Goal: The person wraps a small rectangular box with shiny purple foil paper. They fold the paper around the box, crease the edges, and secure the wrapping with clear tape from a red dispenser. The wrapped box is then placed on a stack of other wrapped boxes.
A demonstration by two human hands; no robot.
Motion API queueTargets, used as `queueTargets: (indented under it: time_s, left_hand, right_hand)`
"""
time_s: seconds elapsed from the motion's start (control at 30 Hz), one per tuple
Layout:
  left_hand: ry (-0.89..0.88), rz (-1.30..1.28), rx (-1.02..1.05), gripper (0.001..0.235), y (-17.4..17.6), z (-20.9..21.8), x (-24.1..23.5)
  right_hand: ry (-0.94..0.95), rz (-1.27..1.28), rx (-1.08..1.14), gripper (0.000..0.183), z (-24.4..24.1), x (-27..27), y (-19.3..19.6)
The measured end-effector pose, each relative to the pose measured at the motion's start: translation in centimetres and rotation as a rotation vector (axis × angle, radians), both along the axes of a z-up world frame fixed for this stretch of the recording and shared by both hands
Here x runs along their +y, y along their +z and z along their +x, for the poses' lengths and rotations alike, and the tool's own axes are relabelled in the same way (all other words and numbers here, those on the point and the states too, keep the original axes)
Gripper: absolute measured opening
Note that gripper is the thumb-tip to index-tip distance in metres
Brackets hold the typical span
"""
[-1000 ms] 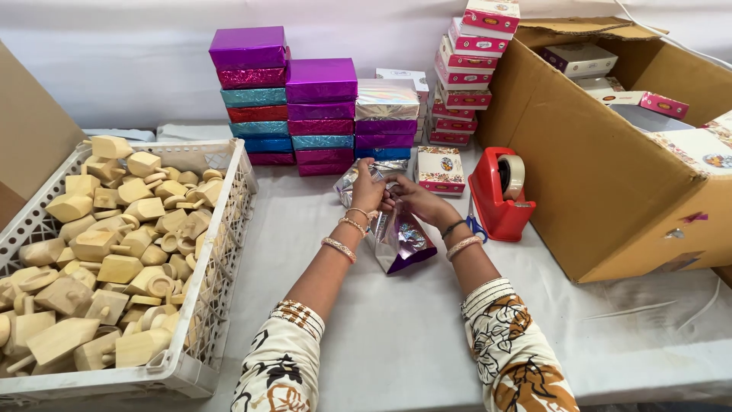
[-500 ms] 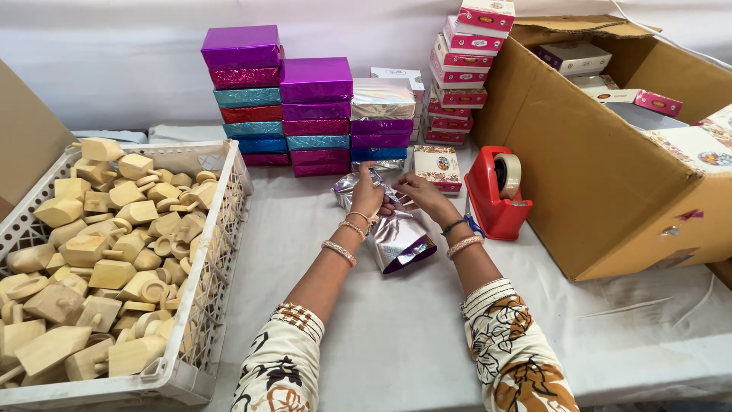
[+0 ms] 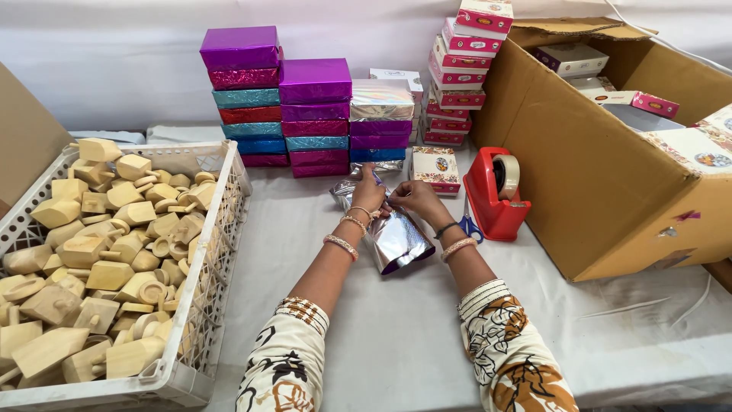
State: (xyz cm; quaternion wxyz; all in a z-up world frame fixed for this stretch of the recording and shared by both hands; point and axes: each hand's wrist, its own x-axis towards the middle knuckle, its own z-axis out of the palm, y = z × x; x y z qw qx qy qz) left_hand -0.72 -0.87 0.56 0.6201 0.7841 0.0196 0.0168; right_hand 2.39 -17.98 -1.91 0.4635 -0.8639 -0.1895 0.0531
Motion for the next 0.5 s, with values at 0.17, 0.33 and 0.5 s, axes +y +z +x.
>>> queueTargets:
  time_s: [0.17,0.33,0.5]
  left_hand:
    - [-0.044,-0.082,0.028,0.064,-0.7,0.7,0.3]
    - [-0.111,-0.202,0.072,0.069,-0.8,1.1,0.8]
    - [-0.167,-0.354,0.156,0.058,0.4,1.4,1.9]
  right_hand:
    - [-0.116,-0.05,-0.048,0.021,-0.6,0.6,0.4]
    - [-0.082,0.02,-0.145,0.025,-1.9,0.8,1.2]
    - [-0.059,0.075,-0.13,0.026,-3.3,1.0,2.4]
